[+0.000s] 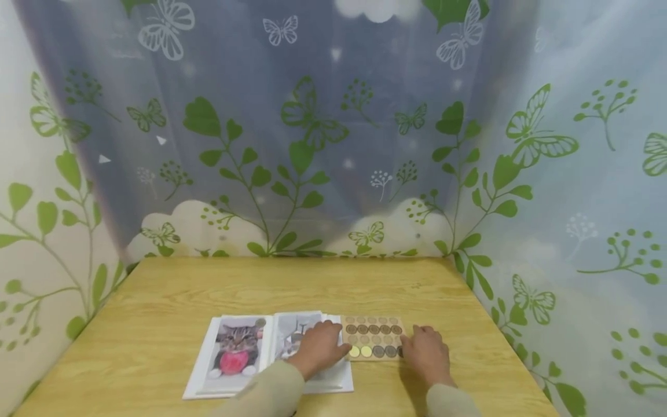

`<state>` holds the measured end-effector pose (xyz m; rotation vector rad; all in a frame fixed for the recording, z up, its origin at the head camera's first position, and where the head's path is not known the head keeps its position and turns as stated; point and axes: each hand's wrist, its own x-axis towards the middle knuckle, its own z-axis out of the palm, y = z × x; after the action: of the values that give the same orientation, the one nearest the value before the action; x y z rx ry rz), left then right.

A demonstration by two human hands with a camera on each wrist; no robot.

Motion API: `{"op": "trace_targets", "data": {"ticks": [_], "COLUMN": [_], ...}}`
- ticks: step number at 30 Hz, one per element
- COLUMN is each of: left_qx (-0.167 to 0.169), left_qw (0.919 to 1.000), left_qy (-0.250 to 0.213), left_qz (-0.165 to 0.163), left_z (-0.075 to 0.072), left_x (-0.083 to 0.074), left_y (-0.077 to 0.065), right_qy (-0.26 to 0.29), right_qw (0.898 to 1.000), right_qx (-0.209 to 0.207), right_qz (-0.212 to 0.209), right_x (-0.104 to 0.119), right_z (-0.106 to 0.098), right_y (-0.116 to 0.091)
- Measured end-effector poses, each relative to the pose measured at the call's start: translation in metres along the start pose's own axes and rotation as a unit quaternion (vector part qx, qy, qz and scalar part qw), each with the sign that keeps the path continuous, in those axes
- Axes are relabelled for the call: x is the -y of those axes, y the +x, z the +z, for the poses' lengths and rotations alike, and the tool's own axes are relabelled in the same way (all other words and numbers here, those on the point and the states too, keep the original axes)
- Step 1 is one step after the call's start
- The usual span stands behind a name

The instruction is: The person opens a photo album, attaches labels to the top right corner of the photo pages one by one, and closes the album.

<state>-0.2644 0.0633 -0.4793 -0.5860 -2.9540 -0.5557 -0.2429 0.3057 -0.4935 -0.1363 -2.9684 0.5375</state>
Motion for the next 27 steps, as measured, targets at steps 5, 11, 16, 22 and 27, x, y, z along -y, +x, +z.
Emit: {"op": "trace_targets", "data": {"ticks": [5,11,16,22,27], "left_qx": [-0.027,-0.046,-0.042,-0.047,-0.049], "left_qw": [0.9996,0.9983,0.9971,0.9942,0.9933], "left_qy": [0.011,0.034,0.063,0.097,0.104], "left_qz": [0.004,-0.004,-0.001,0.009,0.011], "left_z": [0.009,0.017,0.021,0.025,0.027], "left_x": [0.001,0.005,0.005,0.002,-0.001], "left_y": [-0.001,0.002,0.003,0.001,0.0], "right_qy": [-0.005,-0.012,-0.021,-0.041,-0.047], "right_qw": [1.0,1.0,1.0,0.999,0.999], "right_qx": [-0.003,-0.005,0.003,0.018,0.028], "right_qz": [-0.007,-0.01,-0.007,-0.008,-0.004], "right_x": [-0.002,0.0,0.0,0.0,0.001], "right_z": [0.003,0.004,0.006,0.009,0.009], "right_y": [-0.002,-0.004,-0.004,-0.003,-0.003]}}
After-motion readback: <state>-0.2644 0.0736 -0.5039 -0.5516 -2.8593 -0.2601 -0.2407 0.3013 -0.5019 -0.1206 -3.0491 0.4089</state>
